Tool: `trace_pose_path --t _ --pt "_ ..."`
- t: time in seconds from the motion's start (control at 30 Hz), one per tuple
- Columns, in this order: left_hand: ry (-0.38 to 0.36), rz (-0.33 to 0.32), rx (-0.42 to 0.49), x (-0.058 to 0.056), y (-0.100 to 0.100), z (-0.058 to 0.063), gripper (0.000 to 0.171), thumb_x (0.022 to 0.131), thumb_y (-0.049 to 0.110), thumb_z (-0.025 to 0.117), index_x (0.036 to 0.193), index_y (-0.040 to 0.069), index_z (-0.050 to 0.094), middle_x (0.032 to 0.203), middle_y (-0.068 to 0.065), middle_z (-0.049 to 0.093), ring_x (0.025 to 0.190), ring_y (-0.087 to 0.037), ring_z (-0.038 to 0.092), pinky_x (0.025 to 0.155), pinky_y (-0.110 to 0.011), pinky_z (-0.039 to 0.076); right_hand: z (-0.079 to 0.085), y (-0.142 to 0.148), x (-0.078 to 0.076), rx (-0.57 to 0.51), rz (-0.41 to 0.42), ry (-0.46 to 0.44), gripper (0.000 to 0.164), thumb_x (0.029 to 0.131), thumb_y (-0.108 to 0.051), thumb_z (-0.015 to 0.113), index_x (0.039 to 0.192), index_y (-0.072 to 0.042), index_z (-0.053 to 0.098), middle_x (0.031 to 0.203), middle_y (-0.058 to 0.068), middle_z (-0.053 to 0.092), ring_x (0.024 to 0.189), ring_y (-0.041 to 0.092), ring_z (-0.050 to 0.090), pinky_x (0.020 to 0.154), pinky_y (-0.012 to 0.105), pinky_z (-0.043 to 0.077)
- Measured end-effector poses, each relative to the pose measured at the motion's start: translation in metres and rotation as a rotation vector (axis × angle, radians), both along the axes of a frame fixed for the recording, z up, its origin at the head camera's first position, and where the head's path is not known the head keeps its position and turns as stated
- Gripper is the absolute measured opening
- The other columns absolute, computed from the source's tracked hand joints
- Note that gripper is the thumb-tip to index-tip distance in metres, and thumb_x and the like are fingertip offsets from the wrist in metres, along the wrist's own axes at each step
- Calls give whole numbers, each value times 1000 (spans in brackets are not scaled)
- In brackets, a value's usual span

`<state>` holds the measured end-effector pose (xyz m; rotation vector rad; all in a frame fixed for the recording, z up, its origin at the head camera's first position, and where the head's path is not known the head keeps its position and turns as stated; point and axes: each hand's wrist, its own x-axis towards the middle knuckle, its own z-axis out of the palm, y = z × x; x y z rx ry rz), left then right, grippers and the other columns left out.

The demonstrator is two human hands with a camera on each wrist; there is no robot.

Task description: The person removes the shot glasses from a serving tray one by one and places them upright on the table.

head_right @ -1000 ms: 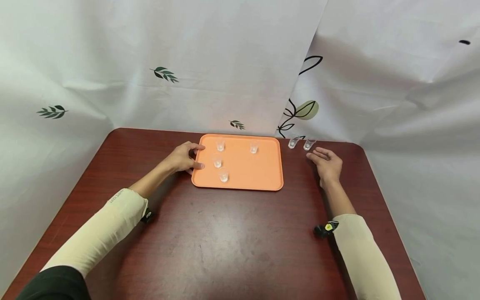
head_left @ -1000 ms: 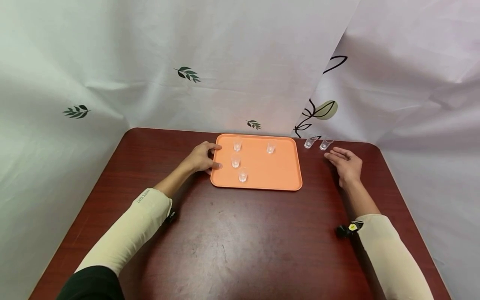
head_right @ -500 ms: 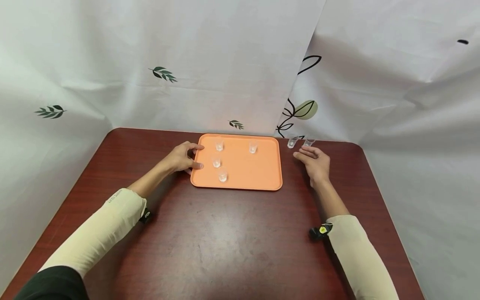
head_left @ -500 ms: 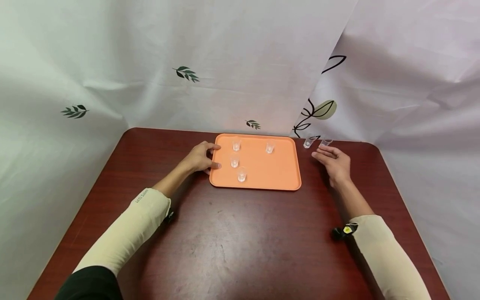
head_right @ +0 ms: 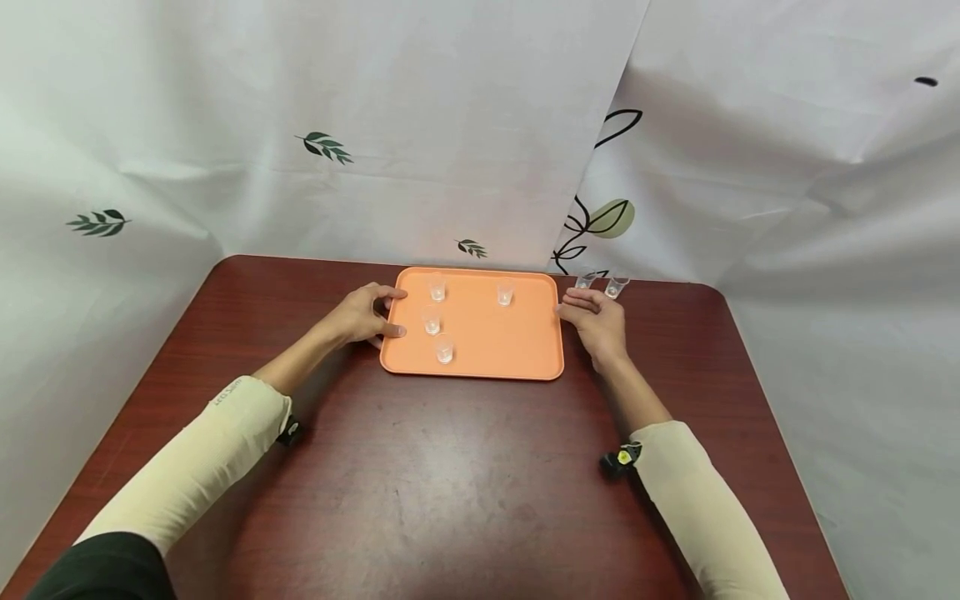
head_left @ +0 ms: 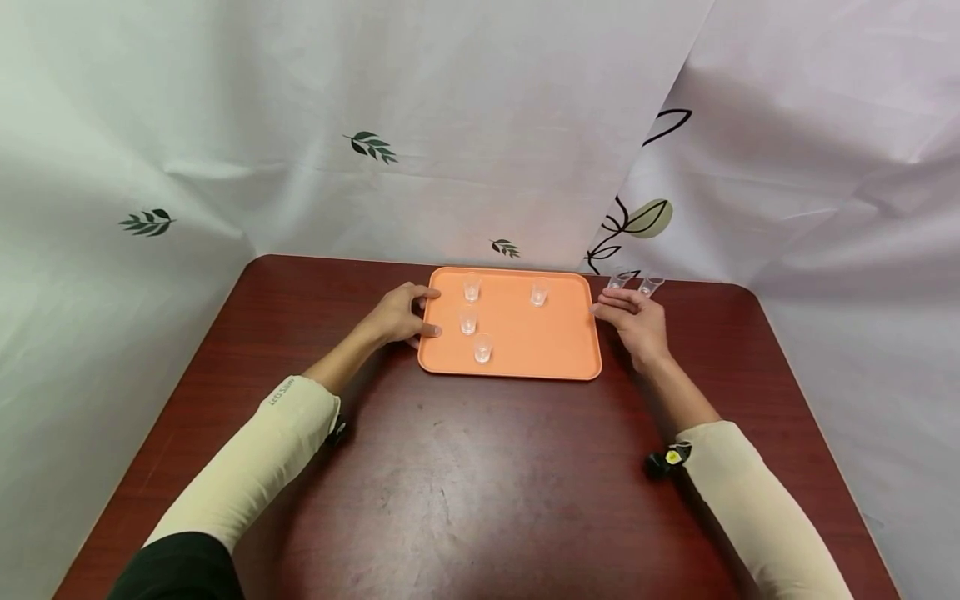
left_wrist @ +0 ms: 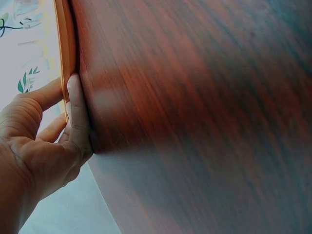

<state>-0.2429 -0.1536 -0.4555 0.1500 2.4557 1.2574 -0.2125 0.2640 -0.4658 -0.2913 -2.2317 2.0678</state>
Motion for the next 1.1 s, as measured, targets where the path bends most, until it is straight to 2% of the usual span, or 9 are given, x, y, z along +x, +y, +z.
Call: trace_pose_path --t 0.23,0.6,0.67,0.87,1.1 --pt "-7 -2 -5 -1 0 -1 79 92 -2 91 164 4 57 127 -19 47 76 -22 72 62 -37 73 1 -15 -4 72 58 -4 51 98 -7 87 143 10 70 111 -5 83 99 -7 75 91 9 63" --pt "-22 -3 3 -1 0 1 81 92 0 91 165 5 56 117 -16 49 73 -18 72 62 -36 73 -4 -37 -16 -51 96 -5 52 96 4 85 144 15 66 112 1 82 97 -3 76 90 15 68" --pt "-25 -3 6 -1 0 1 81 92 -1 91 165 5 56 117 -16 49 73 -18 72 62 -36 73 -5 -41 -18 -46 102 -13 53 96 3 85 144 14 66 117 7 81 98 -3 76 92 15 68" --pt "-31 0 8 -1 0 1 81 93 0 91 165 5 55 116 -17 49 73 -19 72 62 -36 73 -8 -52 -24 64 118 -20 50 96 -5 88 141 8 72 137 27 76 98 -5 73 90 9 62" --pt "-32 3 -4 -1 -1 2 82 92 0 92 166 6 56 116 -15 48 73 -18 70 63 -36 73 -10 -64 -28 70 122 -7 50 94 -2 87 140 9 73 138 29 75 95 -5 72 87 9 62"
